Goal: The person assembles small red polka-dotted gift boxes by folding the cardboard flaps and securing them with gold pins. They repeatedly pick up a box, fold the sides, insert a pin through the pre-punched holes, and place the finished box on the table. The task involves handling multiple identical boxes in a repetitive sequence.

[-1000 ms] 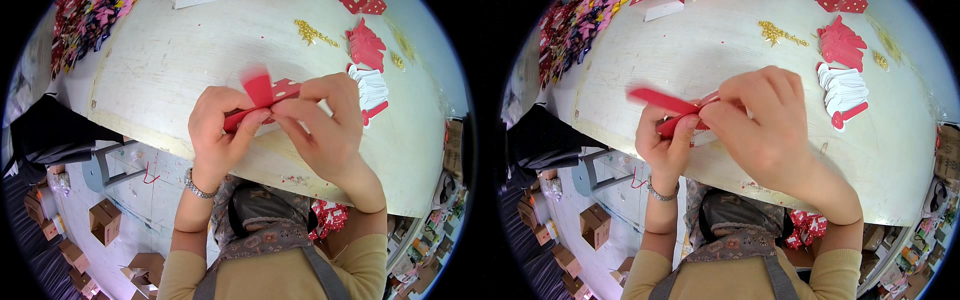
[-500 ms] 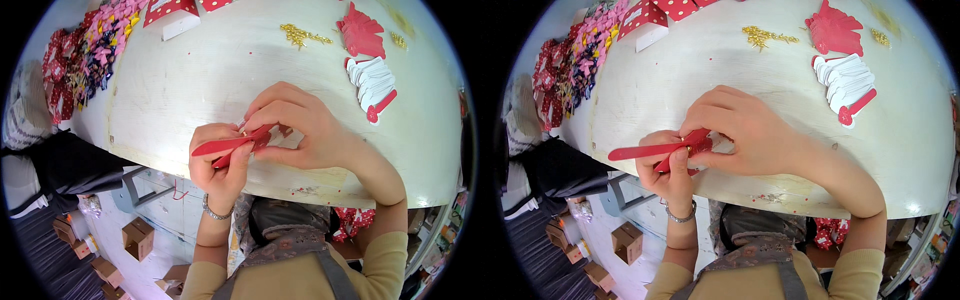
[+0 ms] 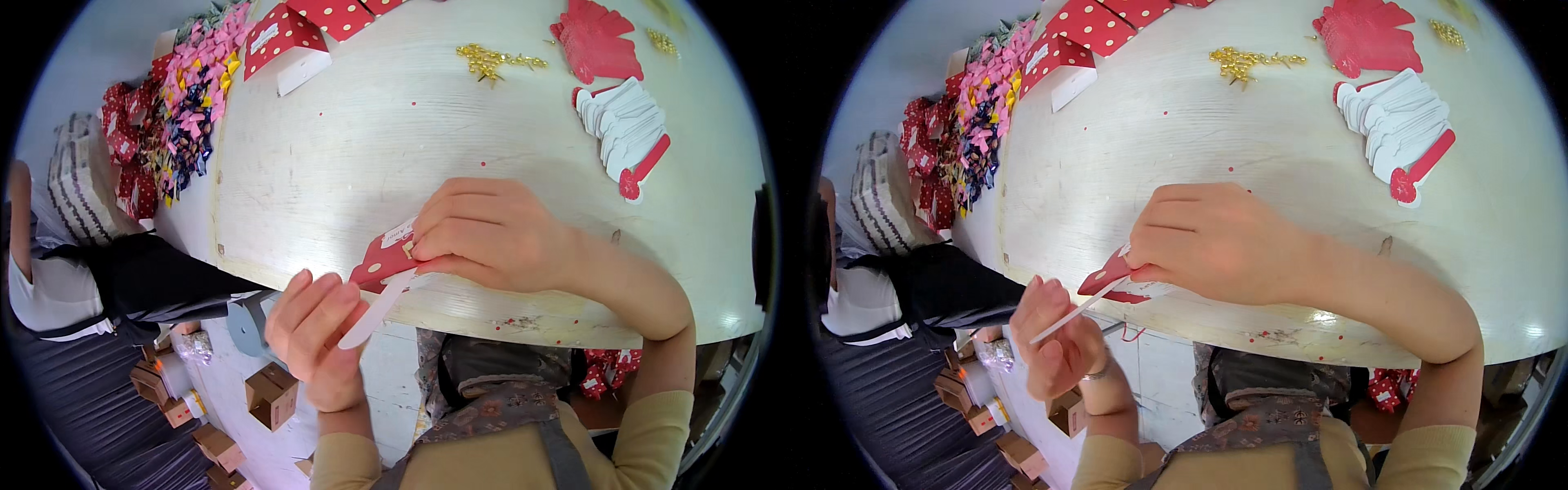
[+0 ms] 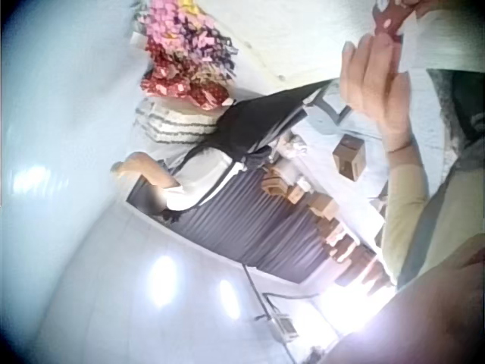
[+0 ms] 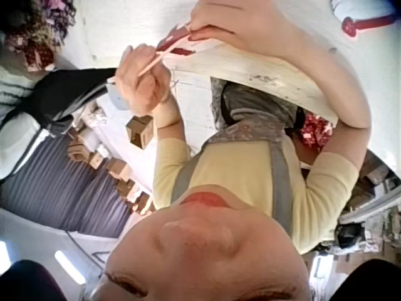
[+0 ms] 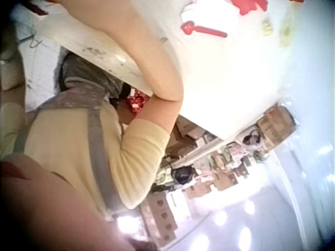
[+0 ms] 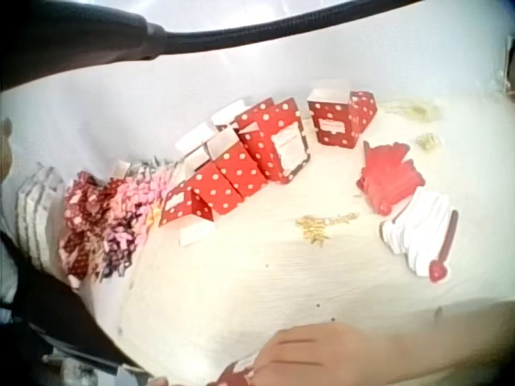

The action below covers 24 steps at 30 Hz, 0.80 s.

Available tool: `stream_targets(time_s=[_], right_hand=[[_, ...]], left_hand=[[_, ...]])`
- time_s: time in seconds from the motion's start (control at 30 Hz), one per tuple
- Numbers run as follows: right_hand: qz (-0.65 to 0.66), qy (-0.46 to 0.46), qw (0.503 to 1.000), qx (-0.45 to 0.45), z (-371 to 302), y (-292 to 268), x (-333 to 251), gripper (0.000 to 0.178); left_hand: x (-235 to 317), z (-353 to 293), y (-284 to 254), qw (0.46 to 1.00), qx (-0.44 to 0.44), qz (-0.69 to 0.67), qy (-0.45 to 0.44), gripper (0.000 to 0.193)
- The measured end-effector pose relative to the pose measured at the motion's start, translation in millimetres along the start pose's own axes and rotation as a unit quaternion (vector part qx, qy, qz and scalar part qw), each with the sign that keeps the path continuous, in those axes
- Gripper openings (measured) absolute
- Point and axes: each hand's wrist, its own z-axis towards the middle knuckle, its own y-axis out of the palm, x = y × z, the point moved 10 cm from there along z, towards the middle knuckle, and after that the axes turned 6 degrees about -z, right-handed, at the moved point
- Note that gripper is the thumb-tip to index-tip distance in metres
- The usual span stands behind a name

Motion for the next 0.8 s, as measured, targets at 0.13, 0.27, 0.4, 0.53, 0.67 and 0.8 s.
stream_targets(time_s=[0.13, 0.27, 0.4, 0.53, 0.67, 0.8], right_hand=[[0.0, 0.004, 1.0, 0.031, -3, 0, 4, 0.017], [0.024, 0.008, 1.0, 0.014, -1, -2, 4, 0.017], [0.032, 0.023, 0.999, 0.018, -6, 1, 6, 0.017], [0.033, 0.033, 0.999, 0.022, -8, 2, 7, 0.018], [0.04, 0.043, 0.998, 0.02, -9, 1, 7, 0.019], [0.022, 0.044, 0.998, 0.028, -9, 0, 5, 0.021]], left_hand=[[1, 26, 13, 0.993, -0.04, 0.099, 0.058, 0.032], [-7, 42, 18, 0.981, -0.094, 0.167, 0.016, 0.032], [-47, 22, 37, 0.946, -0.149, -0.146, -0.248, 0.027], [-62, -3, 42, 0.88, -0.056, -0.277, -0.381, 0.017], [-63, -4, 45, 0.86, -0.065, -0.315, -0.396, 0.015], [-60, -3, 48, 0.861, -0.073, -0.335, -0.375, 0.015]])
